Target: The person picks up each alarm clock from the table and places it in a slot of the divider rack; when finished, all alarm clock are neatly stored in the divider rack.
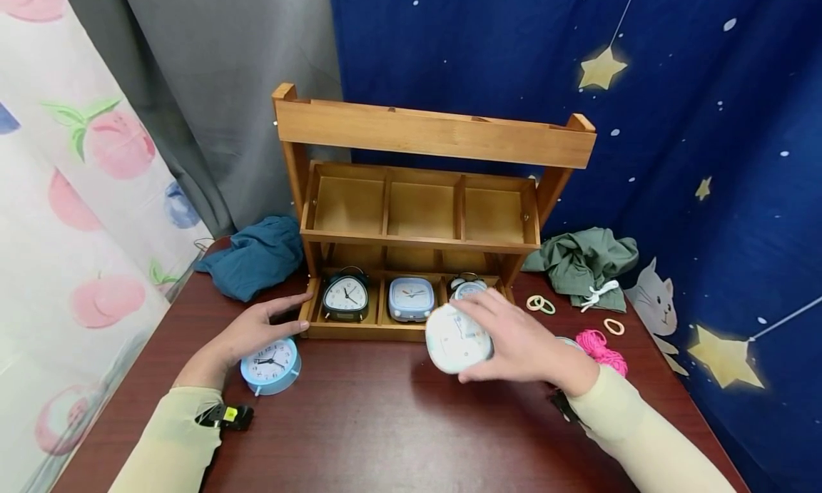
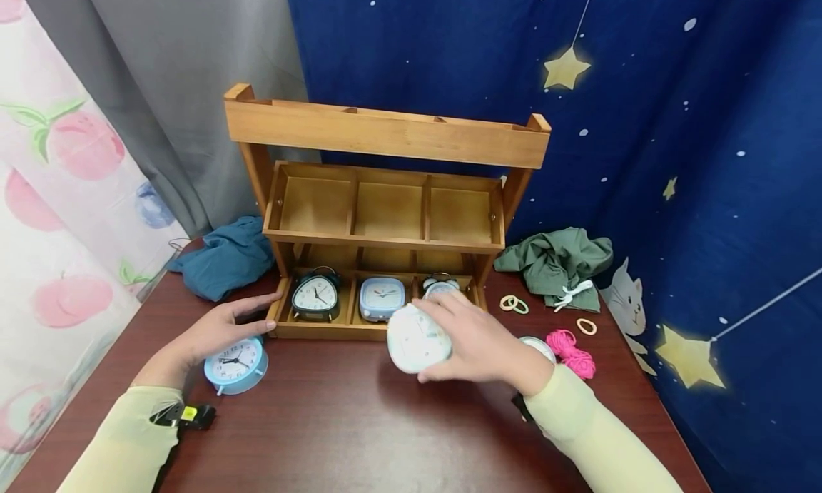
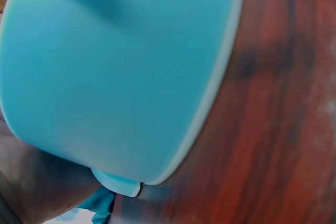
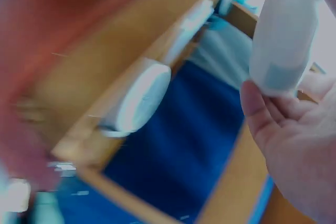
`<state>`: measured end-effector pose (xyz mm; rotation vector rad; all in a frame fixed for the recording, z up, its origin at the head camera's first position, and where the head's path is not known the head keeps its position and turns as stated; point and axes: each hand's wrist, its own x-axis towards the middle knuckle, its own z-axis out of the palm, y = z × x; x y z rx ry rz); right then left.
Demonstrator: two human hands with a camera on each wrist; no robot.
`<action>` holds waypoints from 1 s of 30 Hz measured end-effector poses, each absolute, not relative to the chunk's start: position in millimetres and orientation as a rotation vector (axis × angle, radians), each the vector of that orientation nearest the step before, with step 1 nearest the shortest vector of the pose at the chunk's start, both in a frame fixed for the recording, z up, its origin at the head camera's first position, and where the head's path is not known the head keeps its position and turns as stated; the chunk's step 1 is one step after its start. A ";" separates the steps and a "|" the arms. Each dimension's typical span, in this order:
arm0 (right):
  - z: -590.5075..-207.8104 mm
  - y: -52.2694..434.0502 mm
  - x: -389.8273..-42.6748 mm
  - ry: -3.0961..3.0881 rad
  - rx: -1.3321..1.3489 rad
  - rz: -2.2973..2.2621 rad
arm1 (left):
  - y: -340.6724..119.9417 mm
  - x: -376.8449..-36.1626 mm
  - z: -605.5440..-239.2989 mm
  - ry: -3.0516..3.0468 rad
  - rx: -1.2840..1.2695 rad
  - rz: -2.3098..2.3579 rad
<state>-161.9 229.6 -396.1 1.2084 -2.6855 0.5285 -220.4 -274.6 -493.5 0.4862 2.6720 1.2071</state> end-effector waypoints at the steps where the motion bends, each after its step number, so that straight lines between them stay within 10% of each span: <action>1: -387.8 223.1 -167.8 -2.654 1.212 0.530 | -274.8 -220.6 -493.6 2.672 0.486 1.206; 16: -291.1 99.5 -253.5 -2.533 1.023 0.463 | -276.1 -222.4 -496.4 2.673 0.491 1.202; 30: -291.8 39.0 -303.5 -2.653 0.904 0.334 | -275.5 -220.8 -492.6 2.665 0.481 1.215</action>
